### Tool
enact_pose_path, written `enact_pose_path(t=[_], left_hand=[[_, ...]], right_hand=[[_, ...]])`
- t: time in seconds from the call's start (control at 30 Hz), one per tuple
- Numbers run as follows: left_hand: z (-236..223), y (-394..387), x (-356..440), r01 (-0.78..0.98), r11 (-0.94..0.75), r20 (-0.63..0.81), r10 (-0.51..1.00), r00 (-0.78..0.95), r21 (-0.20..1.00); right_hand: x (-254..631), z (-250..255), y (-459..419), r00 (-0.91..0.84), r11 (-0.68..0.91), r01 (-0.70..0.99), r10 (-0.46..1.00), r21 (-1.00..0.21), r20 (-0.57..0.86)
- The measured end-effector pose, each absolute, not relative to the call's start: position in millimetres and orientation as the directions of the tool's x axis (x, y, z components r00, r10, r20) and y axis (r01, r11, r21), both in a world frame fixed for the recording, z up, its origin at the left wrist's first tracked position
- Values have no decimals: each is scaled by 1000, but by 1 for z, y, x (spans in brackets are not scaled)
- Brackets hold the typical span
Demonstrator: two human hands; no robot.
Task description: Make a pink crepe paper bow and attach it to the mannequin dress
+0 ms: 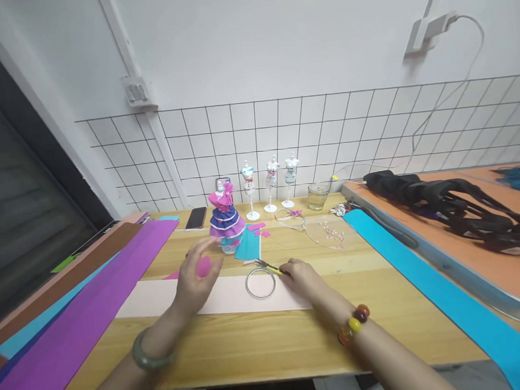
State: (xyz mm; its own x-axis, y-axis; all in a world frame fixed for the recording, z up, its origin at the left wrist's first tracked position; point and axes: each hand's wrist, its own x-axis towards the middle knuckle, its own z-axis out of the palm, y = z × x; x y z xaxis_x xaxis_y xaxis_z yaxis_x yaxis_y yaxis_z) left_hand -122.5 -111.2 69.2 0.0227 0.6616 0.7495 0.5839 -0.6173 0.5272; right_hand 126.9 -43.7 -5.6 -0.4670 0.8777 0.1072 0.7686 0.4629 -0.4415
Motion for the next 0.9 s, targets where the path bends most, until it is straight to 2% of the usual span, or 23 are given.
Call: enact_pose_path(t=[0.17, 0.3, 0.43, 0.57, 0.7, 0.83, 0.9], left_hand=[[11, -172, -146, 681, -439, 573, 819, 35, 586], [-14, -189, -147, 692, -390, 536, 844, 5, 608], [-24, -195, -136, 702, -402, 512, 857, 62, 588], [-26, -196, -116, 721, -471, 469, 854, 226, 509], [-23, -176, -92, 755, -541, 364, 832, 418, 370], [-20, -141, -75, 830, -490, 233, 868, 438, 267], [-20, -128, -73, 833, -489, 209, 870, 446, 259]], right_hand=[[138, -3, -47, -401, 412, 788, 907, -458, 127], [142, -3, -55, -320, 352, 806, 935, -477, 150], [144, -2, -67, -243, 300, 844, 953, -445, 183], [142, -2, -76, -214, 281, 878, 955, -388, 207], [140, -2, -80, -204, 275, 897, 952, -346, 229], [138, -2, -80, -202, 280, 910, 943, -306, 263], [140, -2, -77, -198, 280, 915, 939, -291, 280]])
